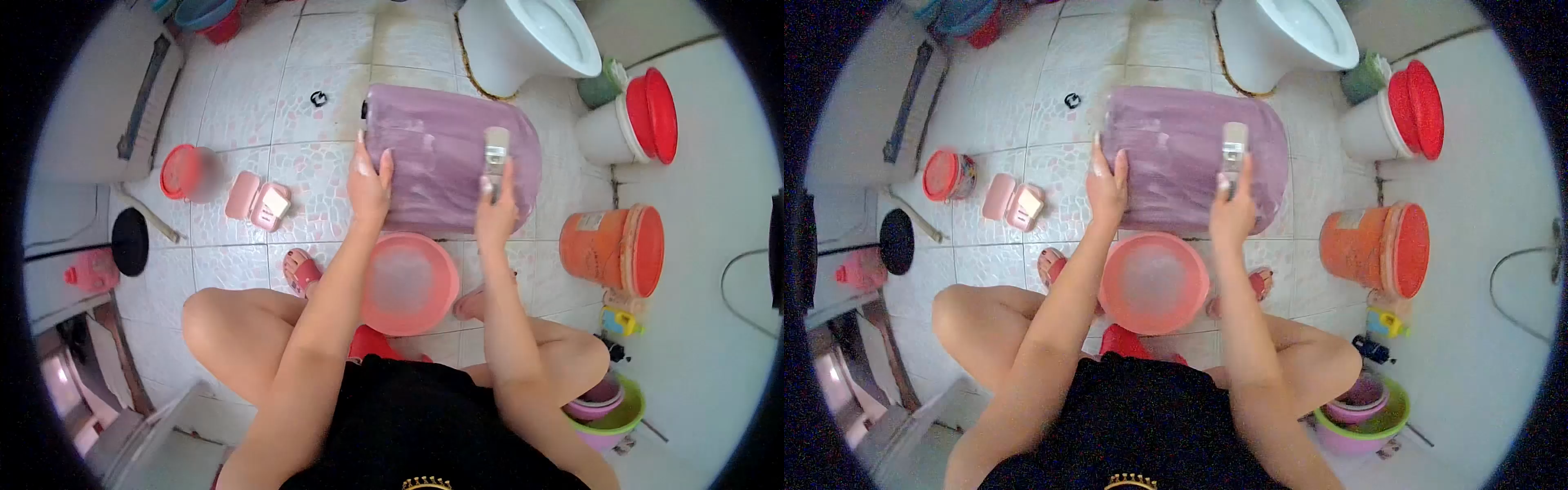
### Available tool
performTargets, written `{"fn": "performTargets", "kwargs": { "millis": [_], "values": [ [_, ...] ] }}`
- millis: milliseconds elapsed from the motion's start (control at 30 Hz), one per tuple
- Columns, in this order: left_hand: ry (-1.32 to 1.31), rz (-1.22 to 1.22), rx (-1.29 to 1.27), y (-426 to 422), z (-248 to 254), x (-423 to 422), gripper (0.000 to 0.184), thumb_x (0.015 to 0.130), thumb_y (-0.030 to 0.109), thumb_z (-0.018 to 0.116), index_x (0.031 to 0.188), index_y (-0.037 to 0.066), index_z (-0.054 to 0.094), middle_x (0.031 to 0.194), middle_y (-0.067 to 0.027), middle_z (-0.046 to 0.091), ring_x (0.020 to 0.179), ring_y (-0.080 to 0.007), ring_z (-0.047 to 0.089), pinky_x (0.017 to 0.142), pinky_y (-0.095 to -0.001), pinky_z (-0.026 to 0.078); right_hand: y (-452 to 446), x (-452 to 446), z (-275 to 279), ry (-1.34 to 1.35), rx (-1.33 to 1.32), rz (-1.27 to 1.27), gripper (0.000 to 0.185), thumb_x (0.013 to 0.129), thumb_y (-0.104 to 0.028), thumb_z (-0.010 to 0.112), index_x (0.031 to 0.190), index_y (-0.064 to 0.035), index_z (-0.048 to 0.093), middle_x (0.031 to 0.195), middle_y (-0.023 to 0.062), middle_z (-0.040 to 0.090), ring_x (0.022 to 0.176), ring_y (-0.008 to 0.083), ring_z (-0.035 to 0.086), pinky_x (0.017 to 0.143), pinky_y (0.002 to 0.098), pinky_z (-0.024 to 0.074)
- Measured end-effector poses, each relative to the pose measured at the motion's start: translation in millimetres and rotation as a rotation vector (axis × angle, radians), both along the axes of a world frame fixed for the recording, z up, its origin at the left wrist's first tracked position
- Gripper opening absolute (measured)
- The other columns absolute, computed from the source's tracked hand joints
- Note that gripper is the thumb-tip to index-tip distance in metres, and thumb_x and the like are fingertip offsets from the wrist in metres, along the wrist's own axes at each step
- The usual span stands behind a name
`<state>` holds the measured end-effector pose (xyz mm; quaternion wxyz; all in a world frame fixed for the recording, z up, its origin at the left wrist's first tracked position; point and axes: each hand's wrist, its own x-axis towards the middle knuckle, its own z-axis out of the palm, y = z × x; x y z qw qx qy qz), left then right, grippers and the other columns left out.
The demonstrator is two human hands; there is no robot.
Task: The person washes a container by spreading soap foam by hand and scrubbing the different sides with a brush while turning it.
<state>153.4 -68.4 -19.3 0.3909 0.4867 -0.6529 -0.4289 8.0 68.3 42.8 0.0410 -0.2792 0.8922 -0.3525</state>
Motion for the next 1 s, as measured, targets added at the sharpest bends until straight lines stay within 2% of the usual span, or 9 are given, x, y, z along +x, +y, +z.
{"fn": "performTargets", "kwargs": {
  "millis": [100,133,267,500,567,667,767,933,1000],
  "values": [
    [0.262,-0.192,-0.044,-11.8,-18.3,9.8,0.085,0.087,0.031,0.072,0.15,-0.003,0.027,0.151,-0.0268,0.036,0.139,-0.0411,0.037,0.114,-0.0406,0.03,-38.1,57.6,8.8,0.041,0.178,0.213,0.06,0.097,-0.032,0.057,0.151,-0.0274,0.033,0.085,0.0239,0.069,0.078,0.0449,0.067,0.072,0.0512,0.0511],
    [0.161,-0.214,-0.161,-12.5,-22.2,13.5,0.109,0.073,0.037,0.083,0.155,0.004,0.018,0.158,-0.022,0.027,0.146,-0.0389,0.025,0.117,-0.0499,0.022,-45.3,64.3,11.1,0.055,0.178,0.26,0.06,0.097,-0.032,0.057,0.152,-0.0276,0.033,0.084,0.0239,0.069,0.077,0.0449,0.066,0.071,0.0517,0.051],
    [-0.042,-0.292,-0.066,-10.9,-31.1,29.2,0.137,0.054,0.043,0.092,0.158,0.019,0.008,0.164,-0.0116,0.012,0.151,-0.037,0.006,0.114,-0.0664,0.01,-65.0,82.2,13.6,0.153,0.216,0.424,0.062,0.096,-0.03,0.057,0.152,-0.0281,0.032,0.077,0.023,0.068,0.071,0.0443,0.066,0.067,0.0528,0.0508],
    [0.214,-0.303,-0.09,-8.5,-53.2,23.4,0.12,0.063,0.03,0.088,0.157,0.013,0.015,0.162,-0.0141,0.019,0.147,-0.0366,0.022,0.118,-0.0488,0.022,-21.7,105.6,21.1,0.219,0.416,0.621,0.062,0.095,-0.026,0.059,0.152,-0.0282,0.035,0.064,0.0185,0.063,0.06,0.0433,0.062,0.06,0.0531,0.047],
    [0.323,-0.337,-0.019,-6.9,-47.6,26.5,0.113,0.067,0.026,0.086,0.156,0.01,0.018,0.16,-0.0168,0.023,0.145,-0.0374,0.027,0.117,-0.0442,0.025,-30.9,103.9,24.2,0.198,0.397,0.613,0.063,0.093,-0.023,0.06,0.152,-0.0267,0.035,0.072,0.0221,0.066,0.067,0.044,0.065,0.064,0.0533,0.0483],
    [0.268,-0.338,-0.047,-8.3,-47.6,25.4,0.098,0.077,0.007,0.074,0.154,0.0,0.014,0.16,-0.0206,0.02,0.148,-0.0346,0.021,0.121,-0.0407,0.017,-67.1,88.9,17.6,0.193,0.294,0.59,0.063,0.092,-0.024,0.06,0.151,-0.0258,0.036,0.078,0.0248,0.068,0.071,0.0452,0.066,0.065,0.0551,0.0497],
    [0.271,-0.291,-0.198,-18.7,-62.4,14.6,0.1,0.077,0.022,0.079,0.155,0.006,0.018,0.157,-0.0218,0.025,0.144,-0.0391,0.029,0.117,-0.0447,0.026,-101.6,80.5,15.3,0.158,0.191,0.521,0.061,0.093,-0.025,0.059,0.15,-0.0252,0.037,0.082,0.0276,0.067,0.078,0.0472,0.065,0.07,0.0556,0.0497],
    [0.04,-0.286,-0.039,-19.0,-58.6,12.7,0.096,0.086,0.026,0.07,0.158,0.015,0.008,0.166,-0.0099,0.005,0.151,-0.0395,0.005,0.114,-0.0666,0.01,-102.7,86.7,3.8,0.14,0.067,0.447,0.061,0.092,-0.025,0.06,0.149,-0.0257,0.039,0.082,0.0258,0.068,0.076,0.0472,0.065,0.07,0.0553,0.0499],
    [0.086,-0.274,-0.035,-17.7,-57.4,15.0,0.095,0.086,0.028,0.069,0.158,0.016,0.008,0.166,-0.0099,0.005,0.151,-0.0393,0.005,0.114,-0.0671,0.007,-81.6,94.5,1.5,0.122,0.115,0.449,0.064,0.09,-0.024,0.061,0.15,-0.0284,0.038,0.073,0.0228,0.066,0.069,0.0453,0.064,0.065,0.0557,0.0493]
  ]
}}
